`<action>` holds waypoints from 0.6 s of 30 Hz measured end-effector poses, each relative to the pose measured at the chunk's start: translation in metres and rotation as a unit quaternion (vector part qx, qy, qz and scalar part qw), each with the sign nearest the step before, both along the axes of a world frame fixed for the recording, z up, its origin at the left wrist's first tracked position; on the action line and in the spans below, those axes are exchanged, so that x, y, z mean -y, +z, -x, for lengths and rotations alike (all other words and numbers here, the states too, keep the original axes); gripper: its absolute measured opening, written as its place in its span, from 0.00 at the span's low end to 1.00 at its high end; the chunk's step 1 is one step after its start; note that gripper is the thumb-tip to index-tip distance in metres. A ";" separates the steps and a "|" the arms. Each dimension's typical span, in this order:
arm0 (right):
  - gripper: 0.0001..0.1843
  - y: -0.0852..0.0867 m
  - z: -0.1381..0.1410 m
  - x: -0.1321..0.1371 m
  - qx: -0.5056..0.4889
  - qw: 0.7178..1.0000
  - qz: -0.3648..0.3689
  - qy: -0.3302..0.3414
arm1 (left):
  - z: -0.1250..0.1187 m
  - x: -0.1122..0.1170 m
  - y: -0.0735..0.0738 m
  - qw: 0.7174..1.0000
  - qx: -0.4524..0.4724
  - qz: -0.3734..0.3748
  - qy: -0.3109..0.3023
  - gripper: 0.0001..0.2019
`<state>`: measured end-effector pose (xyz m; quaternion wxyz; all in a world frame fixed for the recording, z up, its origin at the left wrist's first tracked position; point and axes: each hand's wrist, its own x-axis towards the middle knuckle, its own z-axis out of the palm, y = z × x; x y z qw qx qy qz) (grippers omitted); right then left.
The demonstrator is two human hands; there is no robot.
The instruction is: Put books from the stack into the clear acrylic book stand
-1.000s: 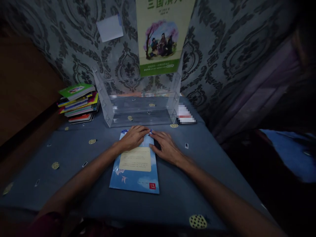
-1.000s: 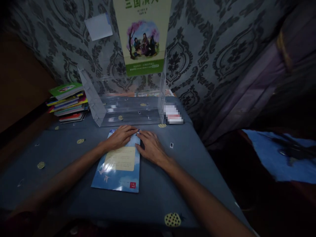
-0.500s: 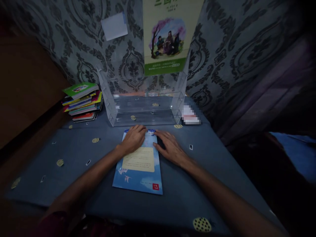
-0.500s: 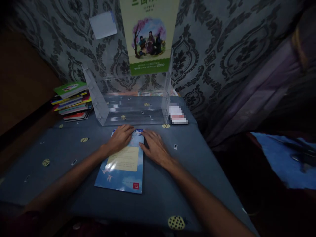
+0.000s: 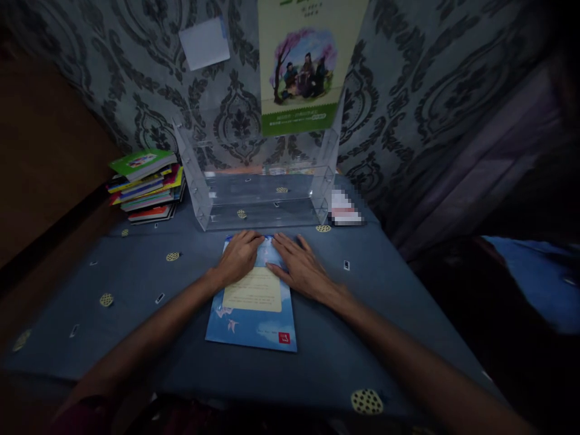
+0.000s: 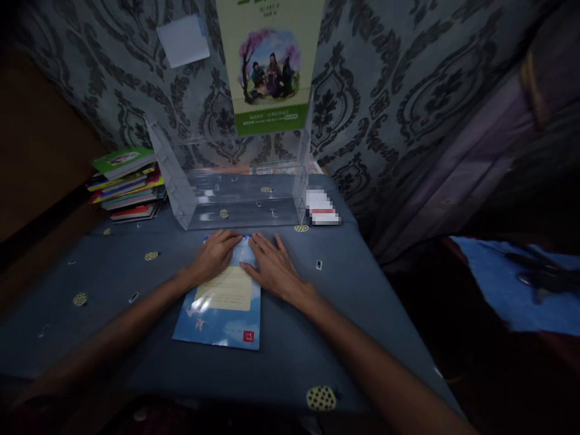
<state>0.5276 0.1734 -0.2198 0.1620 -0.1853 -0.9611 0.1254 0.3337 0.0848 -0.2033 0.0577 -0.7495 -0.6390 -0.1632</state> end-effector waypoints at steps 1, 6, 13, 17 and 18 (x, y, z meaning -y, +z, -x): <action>0.32 0.000 -0.002 0.000 -0.001 1.000 0.000 -0.011 | -0.002 -0.002 0.000 1.000 0.000 0.001 -0.010 0.17; 0.31 -0.002 -0.009 0.000 -0.007 0.999 0.005 -0.045 | -0.010 -0.013 -0.003 0.998 0.010 0.009 -0.054 0.20; 0.31 -0.002 -0.010 -0.002 -0.004 0.999 0.004 -0.054 | -0.010 -0.022 -0.009 0.996 0.029 0.027 -0.075 0.22; 0.30 -0.003 -0.010 -0.004 -0.021 0.999 0.003 -0.048 | -0.007 -0.021 -0.009 0.995 0.037 0.032 -0.084 0.24; 0.30 -0.003 -0.009 -0.004 -0.025 0.998 0.002 -0.049 | -0.007 -0.021 -0.009 0.995 0.037 0.034 -0.085 0.24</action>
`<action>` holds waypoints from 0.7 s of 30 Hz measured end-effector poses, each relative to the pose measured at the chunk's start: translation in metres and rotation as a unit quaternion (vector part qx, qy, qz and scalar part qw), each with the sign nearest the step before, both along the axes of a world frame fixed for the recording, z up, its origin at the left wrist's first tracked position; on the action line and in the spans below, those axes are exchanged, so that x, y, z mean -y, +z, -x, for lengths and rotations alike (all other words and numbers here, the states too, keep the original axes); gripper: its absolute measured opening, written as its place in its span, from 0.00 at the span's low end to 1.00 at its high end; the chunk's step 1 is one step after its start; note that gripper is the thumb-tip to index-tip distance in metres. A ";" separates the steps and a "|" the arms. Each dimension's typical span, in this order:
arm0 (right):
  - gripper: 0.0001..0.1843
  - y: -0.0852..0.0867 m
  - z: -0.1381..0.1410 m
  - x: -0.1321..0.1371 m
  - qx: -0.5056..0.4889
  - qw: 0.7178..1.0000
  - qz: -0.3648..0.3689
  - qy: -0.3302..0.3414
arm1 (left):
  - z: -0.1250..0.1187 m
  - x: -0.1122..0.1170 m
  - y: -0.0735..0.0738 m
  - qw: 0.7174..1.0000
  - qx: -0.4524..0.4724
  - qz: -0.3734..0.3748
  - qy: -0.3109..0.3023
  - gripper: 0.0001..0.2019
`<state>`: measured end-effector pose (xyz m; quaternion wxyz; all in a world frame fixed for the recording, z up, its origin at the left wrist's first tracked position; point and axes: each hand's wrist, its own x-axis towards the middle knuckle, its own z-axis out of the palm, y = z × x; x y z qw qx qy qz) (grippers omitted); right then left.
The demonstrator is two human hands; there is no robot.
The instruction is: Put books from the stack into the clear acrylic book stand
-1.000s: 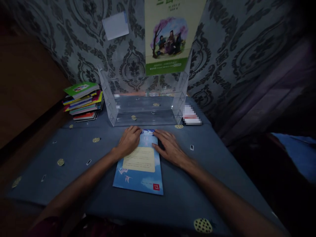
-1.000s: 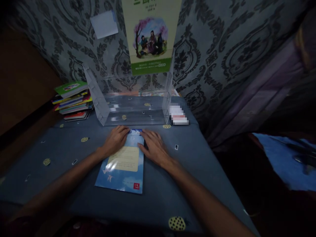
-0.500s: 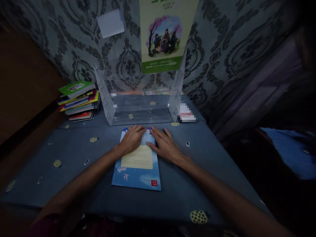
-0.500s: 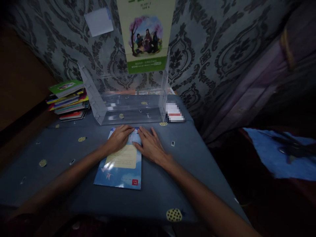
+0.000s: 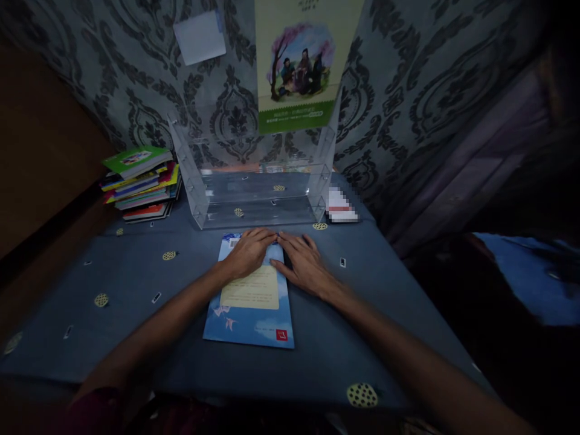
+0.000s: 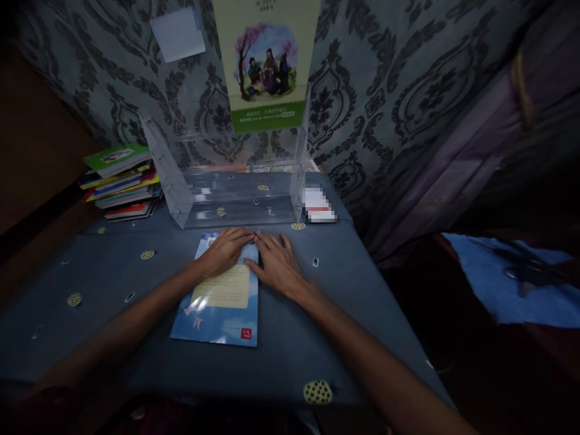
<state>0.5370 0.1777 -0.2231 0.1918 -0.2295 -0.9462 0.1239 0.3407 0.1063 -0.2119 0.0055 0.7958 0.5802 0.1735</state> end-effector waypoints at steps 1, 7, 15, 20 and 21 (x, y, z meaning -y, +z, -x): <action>0.29 0.000 0.000 0.000 -0.003 1.000 -0.002 -0.001 | 0.000 0.000 0.000 1.000 -0.001 0.000 -0.001 0.23; 0.29 -0.001 0.001 -0.002 0.003 1.000 -0.004 -0.003 | -0.003 -0.001 0.002 1.000 0.002 -0.009 0.001 0.20; 0.31 0.002 -0.003 -0.001 0.018 1.000 0.009 0.017 | -0.003 0.002 0.001 1.000 -0.001 -0.001 0.015 0.24; 0.31 0.003 -0.008 0.003 0.025 0.999 0.003 0.020 | -0.001 0.002 -0.001 1.000 -0.004 -0.003 0.006 0.25; 0.31 0.003 -0.009 0.004 0.026 0.999 0.002 0.022 | 0.000 0.001 -0.001 1.000 -0.006 -0.001 0.005 0.26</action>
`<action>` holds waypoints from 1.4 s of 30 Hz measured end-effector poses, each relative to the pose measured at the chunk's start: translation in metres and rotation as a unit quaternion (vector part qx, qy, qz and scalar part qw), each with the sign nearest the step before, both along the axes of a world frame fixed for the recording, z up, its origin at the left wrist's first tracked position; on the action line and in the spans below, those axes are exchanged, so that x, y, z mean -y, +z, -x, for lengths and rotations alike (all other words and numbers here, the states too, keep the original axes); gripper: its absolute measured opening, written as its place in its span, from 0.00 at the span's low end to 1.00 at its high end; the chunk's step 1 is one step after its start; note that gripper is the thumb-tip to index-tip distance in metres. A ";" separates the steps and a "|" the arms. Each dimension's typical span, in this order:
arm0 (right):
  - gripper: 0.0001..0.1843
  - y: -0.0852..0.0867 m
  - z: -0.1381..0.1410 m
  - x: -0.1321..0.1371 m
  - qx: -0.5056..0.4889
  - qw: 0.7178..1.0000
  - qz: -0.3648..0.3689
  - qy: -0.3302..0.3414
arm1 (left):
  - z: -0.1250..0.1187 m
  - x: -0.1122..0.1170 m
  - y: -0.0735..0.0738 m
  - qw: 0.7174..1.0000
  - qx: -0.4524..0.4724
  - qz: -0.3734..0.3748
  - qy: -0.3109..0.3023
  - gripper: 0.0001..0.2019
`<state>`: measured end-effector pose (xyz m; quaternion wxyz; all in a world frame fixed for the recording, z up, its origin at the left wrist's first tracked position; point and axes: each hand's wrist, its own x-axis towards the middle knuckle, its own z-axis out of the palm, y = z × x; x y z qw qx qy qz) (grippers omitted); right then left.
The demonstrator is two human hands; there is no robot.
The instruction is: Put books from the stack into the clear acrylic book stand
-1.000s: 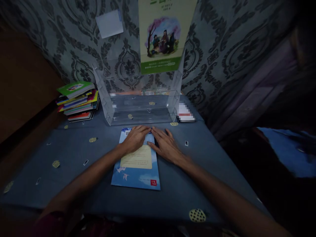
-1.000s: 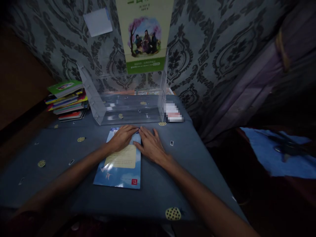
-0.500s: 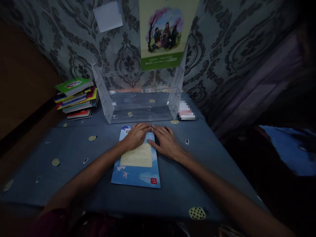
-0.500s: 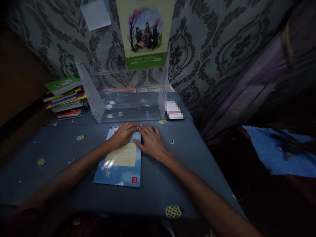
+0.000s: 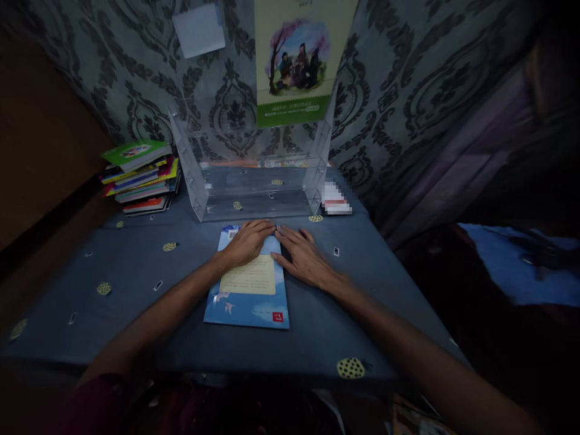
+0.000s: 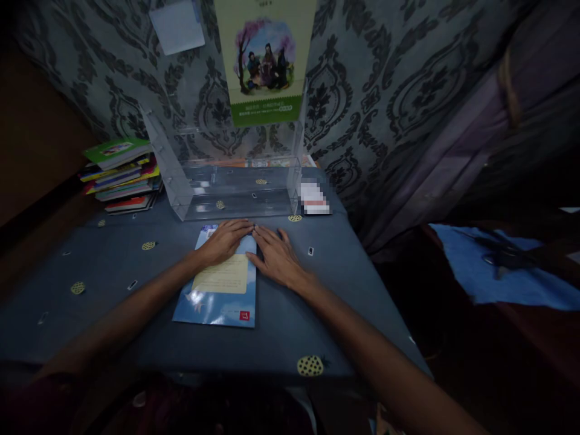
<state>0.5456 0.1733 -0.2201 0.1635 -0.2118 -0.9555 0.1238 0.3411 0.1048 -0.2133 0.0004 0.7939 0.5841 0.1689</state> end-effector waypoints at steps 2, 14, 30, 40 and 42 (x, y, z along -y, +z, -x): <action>0.31 0.000 -0.002 0.002 0.003 1.000 0.000 0.003 | 0.000 0.000 0.000 1.000 -0.003 0.007 -0.003 0.26; 0.29 -0.002 -0.013 0.012 0.007 1.000 -0.004 0.012 | 0.002 0.001 0.006 0.999 0.019 0.022 -0.038 0.27; 0.27 -0.002 -0.028 0.029 -0.018 0.999 -0.018 0.032 | 0.003 0.003 0.005 0.997 0.025 0.008 -0.079 0.23; 0.26 -0.001 -0.037 0.038 -0.019 0.999 -0.015 0.047 | -0.001 0.011 0.010 0.994 0.018 0.010 -0.105 0.23; 0.26 -0.001 -0.039 0.040 -0.020 0.998 -0.013 0.052 | -0.003 0.014 0.011 0.994 0.017 0.012 -0.110 0.23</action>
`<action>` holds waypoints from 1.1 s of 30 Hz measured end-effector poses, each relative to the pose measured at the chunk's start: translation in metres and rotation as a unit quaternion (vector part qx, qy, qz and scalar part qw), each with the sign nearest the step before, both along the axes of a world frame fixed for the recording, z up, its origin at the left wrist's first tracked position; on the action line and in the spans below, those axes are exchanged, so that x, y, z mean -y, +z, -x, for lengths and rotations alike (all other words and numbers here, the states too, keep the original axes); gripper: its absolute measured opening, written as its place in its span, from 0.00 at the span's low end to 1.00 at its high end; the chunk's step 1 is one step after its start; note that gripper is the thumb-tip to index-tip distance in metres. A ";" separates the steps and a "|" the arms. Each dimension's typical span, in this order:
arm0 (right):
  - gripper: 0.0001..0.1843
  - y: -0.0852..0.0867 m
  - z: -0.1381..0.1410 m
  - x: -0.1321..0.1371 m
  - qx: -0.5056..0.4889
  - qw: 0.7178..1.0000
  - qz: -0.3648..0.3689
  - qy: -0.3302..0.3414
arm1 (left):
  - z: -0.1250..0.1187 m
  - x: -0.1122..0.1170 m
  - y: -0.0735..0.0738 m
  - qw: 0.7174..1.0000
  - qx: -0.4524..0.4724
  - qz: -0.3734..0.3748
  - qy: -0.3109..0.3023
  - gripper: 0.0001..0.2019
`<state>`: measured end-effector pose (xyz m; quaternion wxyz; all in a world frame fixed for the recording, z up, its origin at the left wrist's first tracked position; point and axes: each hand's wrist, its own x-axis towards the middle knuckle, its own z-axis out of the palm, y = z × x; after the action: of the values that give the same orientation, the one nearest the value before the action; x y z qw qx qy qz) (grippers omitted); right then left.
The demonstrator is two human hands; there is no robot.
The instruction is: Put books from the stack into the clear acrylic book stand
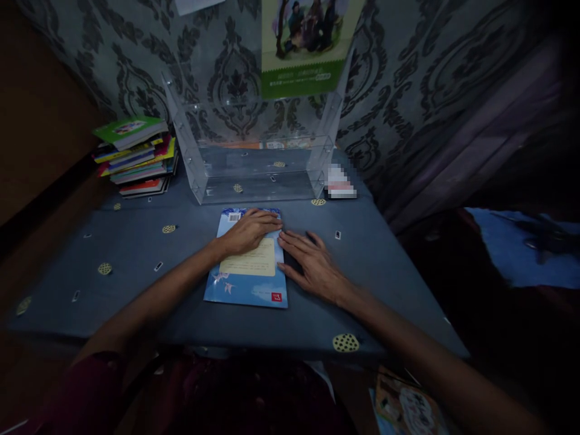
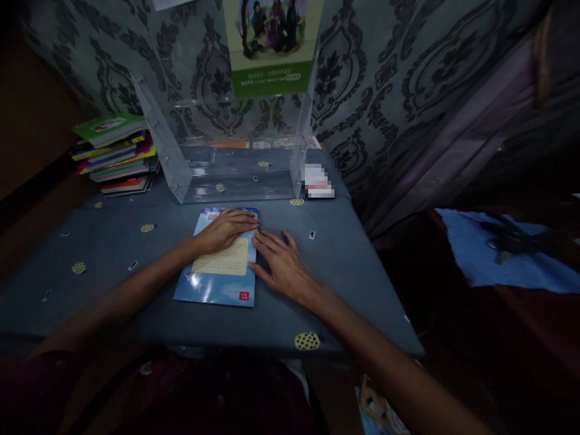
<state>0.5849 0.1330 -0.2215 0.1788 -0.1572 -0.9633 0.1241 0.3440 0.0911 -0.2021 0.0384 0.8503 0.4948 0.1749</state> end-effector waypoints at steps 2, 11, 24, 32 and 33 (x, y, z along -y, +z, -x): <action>0.27 -0.001 -0.002 0.002 -0.004 1.000 0.001 0.004 | -0.001 0.003 0.000 1.000 0.000 0.000 -0.007 0.24; 0.26 -0.002 -0.011 0.014 -0.015 1.000 0.002 0.016 | -0.007 0.018 -0.001 0.999 0.015 -0.010 -0.034 0.22; 0.26 -0.004 -0.024 0.026 -0.041 0.998 -0.013 0.039 | -0.016 0.035 0.004 0.999 0.008 0.014 -0.046 0.23; 0.38 0.001 -0.028 0.040 -0.012 0.999 -0.015 0.041 | -0.021 0.047 0.003 0.999 -0.005 0.006 -0.045 0.21; 0.43 0.001 -0.029 0.043 -0.010 0.999 -0.018 0.042 | -0.021 0.047 0.002 0.999 -0.003 0.002 -0.046 0.21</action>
<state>0.6140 0.0903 -0.2206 0.1856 -0.1116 -0.9694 0.1154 0.3652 0.0438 -0.1997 0.0466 0.8725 0.4560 0.1691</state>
